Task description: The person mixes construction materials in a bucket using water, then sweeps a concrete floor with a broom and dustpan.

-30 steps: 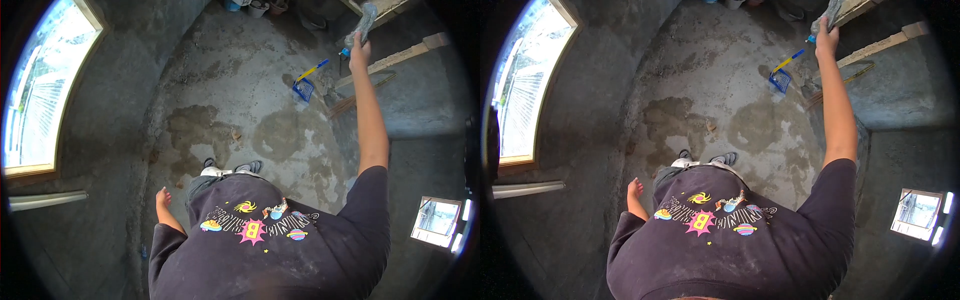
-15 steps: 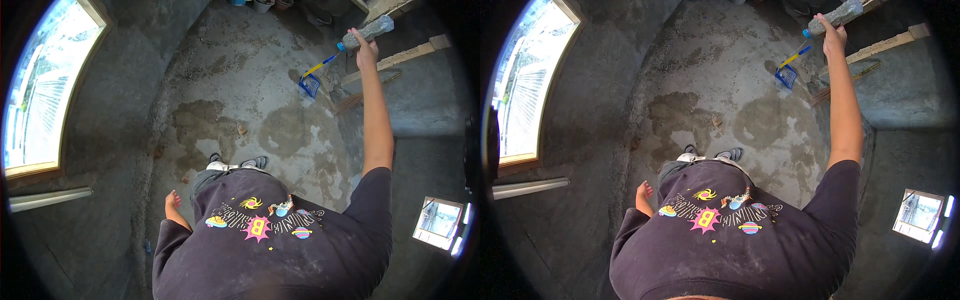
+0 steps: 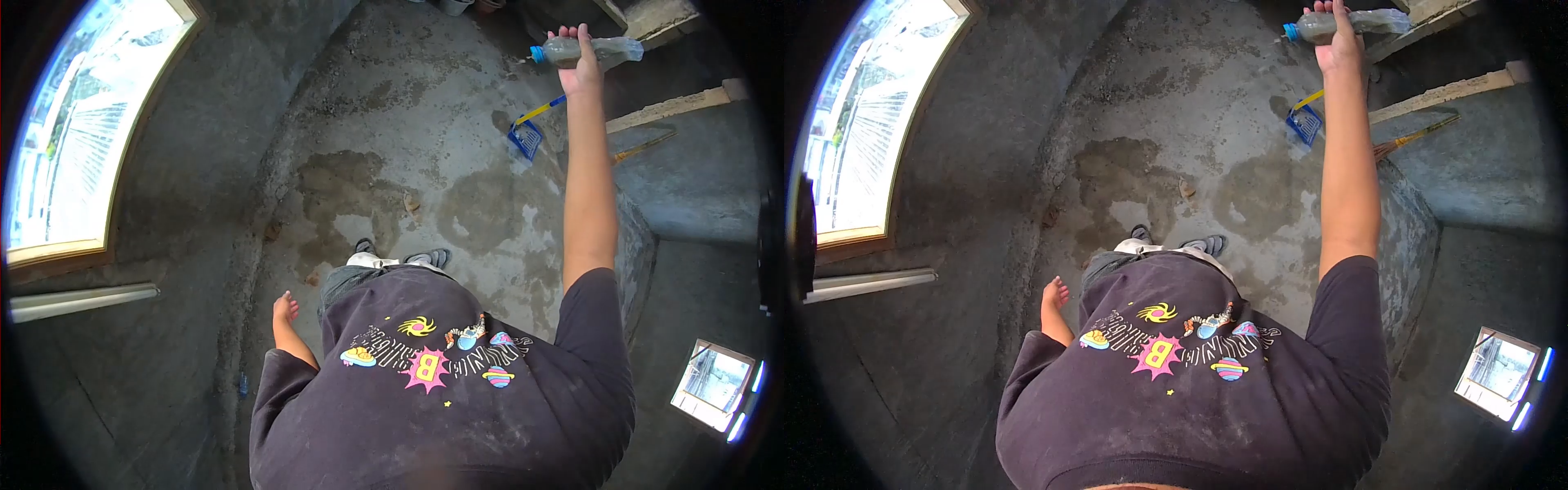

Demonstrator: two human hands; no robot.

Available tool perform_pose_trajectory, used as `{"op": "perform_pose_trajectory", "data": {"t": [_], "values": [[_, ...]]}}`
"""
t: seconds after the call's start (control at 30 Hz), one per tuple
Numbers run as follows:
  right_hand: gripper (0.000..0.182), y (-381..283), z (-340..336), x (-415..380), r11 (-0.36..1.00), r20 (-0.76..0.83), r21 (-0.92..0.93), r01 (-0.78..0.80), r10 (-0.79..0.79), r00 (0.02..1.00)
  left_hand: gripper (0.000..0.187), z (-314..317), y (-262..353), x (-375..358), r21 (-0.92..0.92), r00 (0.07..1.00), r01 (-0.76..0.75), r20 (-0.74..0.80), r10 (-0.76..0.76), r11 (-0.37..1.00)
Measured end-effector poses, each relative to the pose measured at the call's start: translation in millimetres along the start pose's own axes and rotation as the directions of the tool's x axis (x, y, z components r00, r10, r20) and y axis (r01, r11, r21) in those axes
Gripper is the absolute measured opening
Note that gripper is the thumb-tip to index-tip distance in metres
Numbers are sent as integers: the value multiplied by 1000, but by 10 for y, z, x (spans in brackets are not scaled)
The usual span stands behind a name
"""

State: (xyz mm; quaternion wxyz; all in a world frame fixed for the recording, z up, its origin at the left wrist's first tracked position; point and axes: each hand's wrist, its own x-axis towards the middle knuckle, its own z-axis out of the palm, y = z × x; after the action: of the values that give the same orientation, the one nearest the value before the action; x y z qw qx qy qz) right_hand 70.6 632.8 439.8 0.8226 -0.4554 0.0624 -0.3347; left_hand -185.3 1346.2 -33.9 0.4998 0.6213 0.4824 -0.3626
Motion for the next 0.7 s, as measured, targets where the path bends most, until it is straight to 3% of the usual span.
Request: {"op": "perform_pose_trajectory", "data": {"t": [0.07,0.13,0.17,0.27,0.37,0.43,0.7], "values": [[23,27,3,93,999,-17,-10,-44,44,999,43,-39,-60,22,3,1000,12,-5,-12,1000],[33,41,-28,150,991,9,117,-69,69,998,42,-89,-145,52,-26,999,39,-9,-39,999],[40,14,81,68,994,-98,107,-37,47,994,42,-118,-179,30,-24,999,37,-16,-38,999],[37,-35,-117,137,990,-164,138,35,-12,986,41,-139,-216,28,-64,997,79,1,-79,995],[35,-168,-389,213,990,-241,122,76,-45,969,54,-174,-288,28,-1,992,125,-8,-125,992],[34,-267,-601,293,989,-293,117,86,-48,955,39,-172,-230,-2,-19,987,153,-39,-153,988],[31,-425,-1367,859,984,-440,81,156,-105,892,37,187,392,-100,-12,998,45,-47,-45,999]]}}
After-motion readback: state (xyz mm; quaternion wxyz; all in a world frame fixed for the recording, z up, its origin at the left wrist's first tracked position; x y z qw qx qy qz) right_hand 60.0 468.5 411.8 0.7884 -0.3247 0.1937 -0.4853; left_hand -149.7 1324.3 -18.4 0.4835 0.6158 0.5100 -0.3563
